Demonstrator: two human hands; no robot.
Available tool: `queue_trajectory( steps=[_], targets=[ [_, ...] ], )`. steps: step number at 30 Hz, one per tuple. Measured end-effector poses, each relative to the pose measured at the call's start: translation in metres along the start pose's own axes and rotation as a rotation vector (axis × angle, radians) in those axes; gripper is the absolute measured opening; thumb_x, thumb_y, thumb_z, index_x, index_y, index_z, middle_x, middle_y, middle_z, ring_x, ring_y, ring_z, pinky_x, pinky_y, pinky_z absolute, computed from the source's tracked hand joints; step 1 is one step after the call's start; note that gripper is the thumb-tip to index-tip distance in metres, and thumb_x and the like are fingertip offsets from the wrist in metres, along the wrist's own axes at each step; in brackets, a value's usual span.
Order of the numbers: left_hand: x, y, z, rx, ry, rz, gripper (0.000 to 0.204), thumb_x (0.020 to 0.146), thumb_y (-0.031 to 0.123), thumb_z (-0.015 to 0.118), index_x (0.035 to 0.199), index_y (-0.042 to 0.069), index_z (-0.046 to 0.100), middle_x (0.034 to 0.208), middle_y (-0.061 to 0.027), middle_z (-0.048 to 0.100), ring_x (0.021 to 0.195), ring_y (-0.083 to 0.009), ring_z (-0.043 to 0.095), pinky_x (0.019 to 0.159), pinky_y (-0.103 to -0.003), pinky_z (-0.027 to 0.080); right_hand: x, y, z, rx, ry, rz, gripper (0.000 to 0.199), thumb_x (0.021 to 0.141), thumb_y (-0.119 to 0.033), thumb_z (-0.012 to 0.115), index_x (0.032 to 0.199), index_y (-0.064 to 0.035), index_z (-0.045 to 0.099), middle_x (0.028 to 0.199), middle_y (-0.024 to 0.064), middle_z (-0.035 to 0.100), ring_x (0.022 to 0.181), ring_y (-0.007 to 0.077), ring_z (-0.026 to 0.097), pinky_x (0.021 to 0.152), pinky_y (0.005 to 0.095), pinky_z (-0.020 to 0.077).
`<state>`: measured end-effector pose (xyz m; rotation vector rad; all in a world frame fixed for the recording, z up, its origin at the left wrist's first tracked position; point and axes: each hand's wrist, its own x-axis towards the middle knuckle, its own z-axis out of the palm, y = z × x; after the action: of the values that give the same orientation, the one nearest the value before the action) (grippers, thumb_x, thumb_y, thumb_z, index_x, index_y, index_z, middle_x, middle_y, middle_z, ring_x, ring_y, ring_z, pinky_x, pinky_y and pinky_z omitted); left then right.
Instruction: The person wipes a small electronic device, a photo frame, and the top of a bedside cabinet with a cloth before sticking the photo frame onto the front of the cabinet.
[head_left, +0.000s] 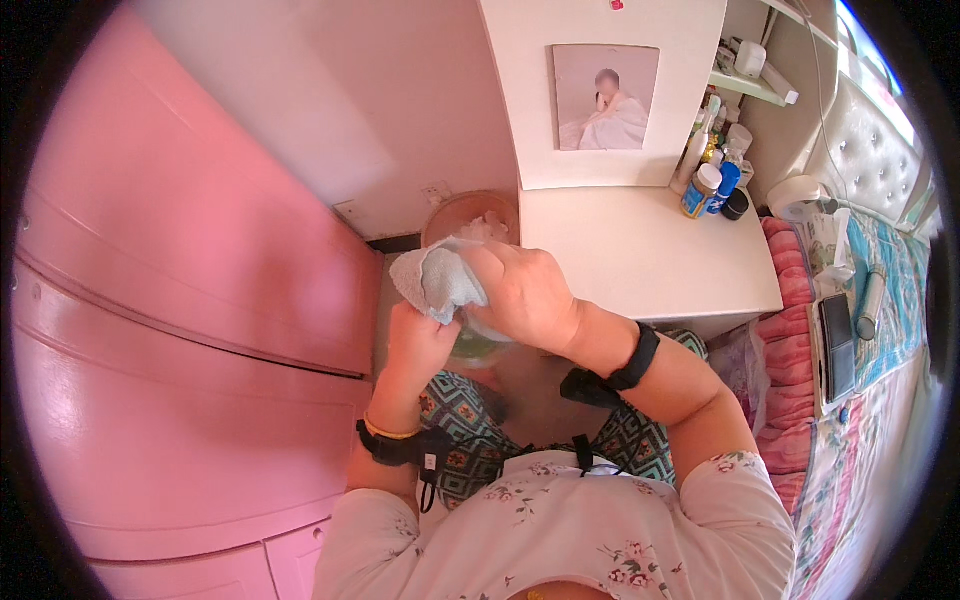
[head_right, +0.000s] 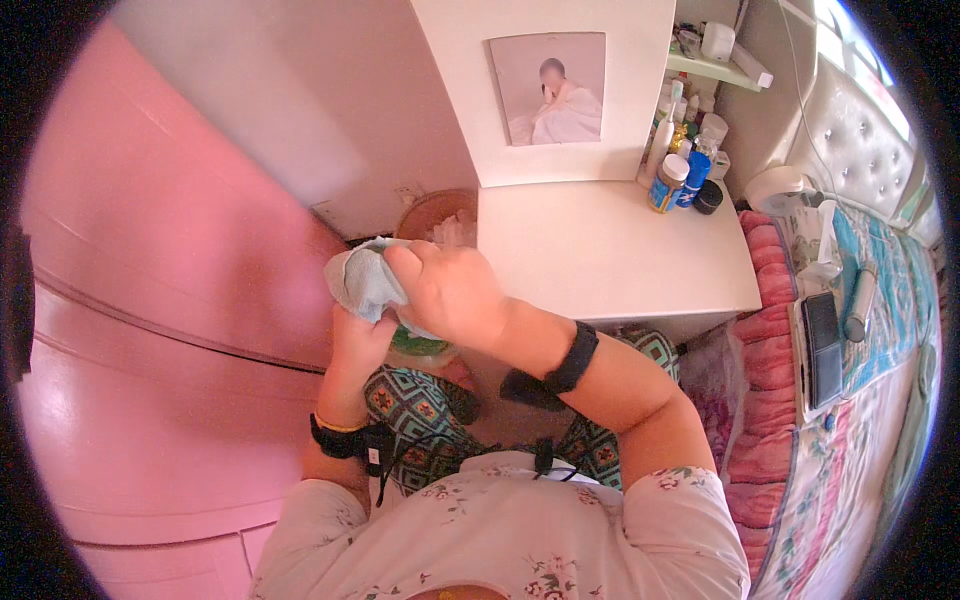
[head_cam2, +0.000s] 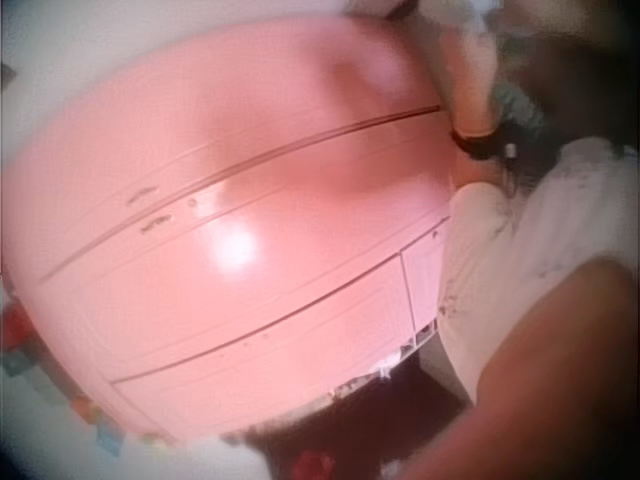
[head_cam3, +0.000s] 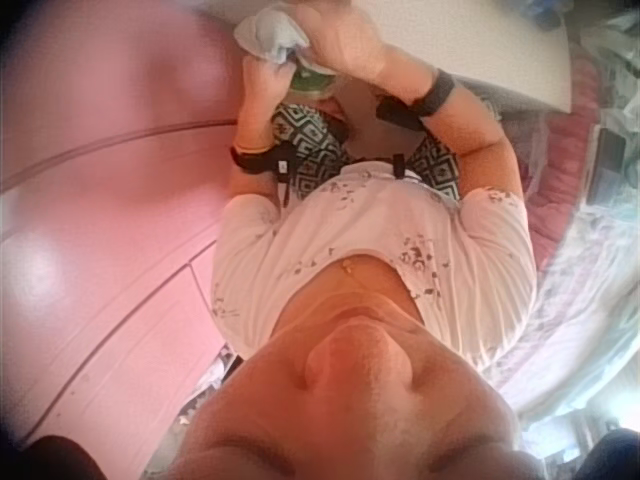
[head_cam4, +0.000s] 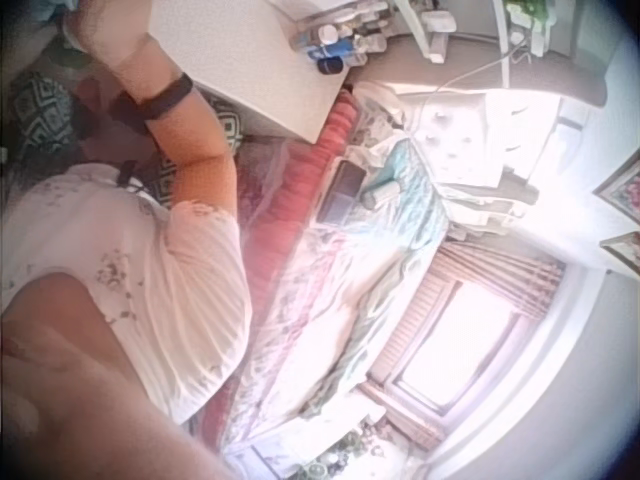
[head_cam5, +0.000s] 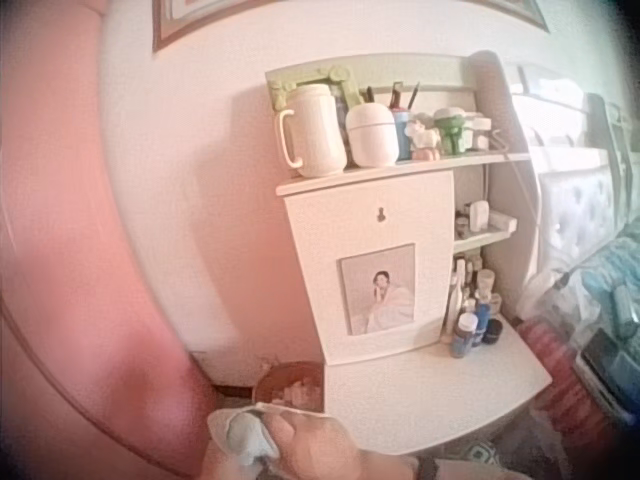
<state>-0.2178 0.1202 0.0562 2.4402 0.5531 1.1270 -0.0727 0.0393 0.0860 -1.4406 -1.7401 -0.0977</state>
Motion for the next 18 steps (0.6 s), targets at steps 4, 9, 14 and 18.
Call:
queue_trajectory(
  steps=[4, 9, 14, 18],
  targets=[
    [-0.002, -0.008, -0.004, 0.029, -0.216, -0.18, 0.031, 0.066, 0.004, 0.057, 0.097, 0.004, 0.055, 0.08, -0.0184, 0.058, 0.074, -0.0373, 0.056, 0.063, -0.039, 0.046, 0.004, 0.014, 0.009, 0.02, 0.001, 0.176, 0.033, 0.077, -0.03, 0.06, 0.092, -0.0021, 0.048, 0.079, 0.0179, 0.059, 0.065, 0.0367, 0.057, 0.056, 0.0435, 0.0453],
    [0.007, 0.005, -0.01, 0.096, -0.198, -0.113, 0.03, 0.068, 0.002, 0.056, 0.098, 0.002, 0.055, 0.076, -0.0184, 0.059, 0.068, -0.0321, 0.059, 0.06, -0.036, 0.046, -0.002, 0.028, 0.017, 0.727, 0.094, 0.434, 0.044, 0.086, -0.038, 0.051, 0.104, 0.0013, 0.047, 0.085, 0.0132, 0.06, 0.076, 0.0254, 0.06, 0.064, 0.0371, 0.0472],
    [0.001, 0.001, -0.008, -0.142, -0.095, -0.184, 0.028, 0.069, 0.003, 0.058, 0.097, 0.001, 0.055, 0.075, -0.0184, 0.059, 0.068, -0.0305, 0.06, 0.059, -0.035, 0.046, -0.002, 0.04, -0.018, 1.312, 0.205, 0.71, 0.054, 0.088, -0.044, 0.046, 0.114, 0.004, 0.045, 0.098, 0.0107, 0.057, 0.088, 0.0161, 0.054, 0.078, 0.0303, 0.0449],
    [0.0, -0.006, -0.01, -0.027, -0.158, -0.127, 0.021, 0.07, 0.006, 0.061, 0.089, 0.001, 0.055, 0.075, -0.0194, 0.057, 0.068, -0.0355, 0.057, 0.058, -0.035, 0.046, -0.008, 0.041, -0.03, 0.737, -0.299, 0.449, 0.051, 0.087, -0.043, 0.048, 0.116, -0.0013, 0.046, 0.098, 0.0106, 0.058, 0.091, 0.0198, 0.055, 0.08, 0.0332, 0.0446]
  ],
)
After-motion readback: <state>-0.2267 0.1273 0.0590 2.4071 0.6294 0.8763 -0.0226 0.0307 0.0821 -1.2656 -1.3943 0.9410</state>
